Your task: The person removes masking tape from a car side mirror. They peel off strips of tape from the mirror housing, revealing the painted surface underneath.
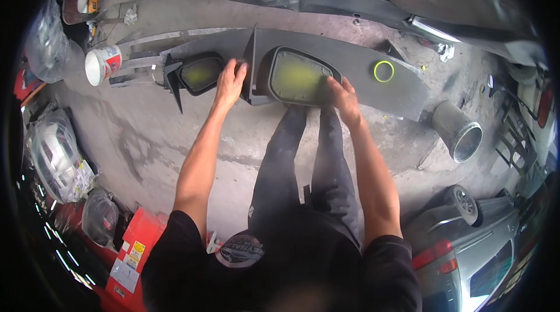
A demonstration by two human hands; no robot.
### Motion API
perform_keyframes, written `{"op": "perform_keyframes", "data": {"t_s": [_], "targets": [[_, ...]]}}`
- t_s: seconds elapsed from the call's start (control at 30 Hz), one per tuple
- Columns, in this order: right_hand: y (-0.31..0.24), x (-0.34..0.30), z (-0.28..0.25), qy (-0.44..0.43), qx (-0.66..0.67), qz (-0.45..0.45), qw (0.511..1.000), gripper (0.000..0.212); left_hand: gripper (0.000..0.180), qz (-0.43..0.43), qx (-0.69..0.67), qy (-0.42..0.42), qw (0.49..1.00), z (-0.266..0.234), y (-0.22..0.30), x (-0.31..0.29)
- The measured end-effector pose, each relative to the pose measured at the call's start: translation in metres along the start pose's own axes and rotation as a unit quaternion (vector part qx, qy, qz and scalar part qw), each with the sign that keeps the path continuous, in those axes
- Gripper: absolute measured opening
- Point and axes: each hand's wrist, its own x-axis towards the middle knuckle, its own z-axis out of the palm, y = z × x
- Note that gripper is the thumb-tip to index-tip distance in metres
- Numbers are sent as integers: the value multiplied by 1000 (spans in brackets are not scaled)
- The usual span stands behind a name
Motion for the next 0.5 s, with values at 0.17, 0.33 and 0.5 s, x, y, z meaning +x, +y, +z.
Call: {"op": "perform_keyframes", "data": {"t_s": [0.17, 0.33, 0.5], "targets": [[-160, -158, -6, 42, -156, 8, 987, 96, 37, -72, -216, 6, 974, -89, 117, -128], [-341, -342, 27, 29, -234, -244, 941, 78, 42, 19, -402, 18, 915, -141, 210, -217], [-441, -491, 69, 65, -328, -438, 835, 74, 44, 80, -537, -41, 839, -186, 319, -266]]}}
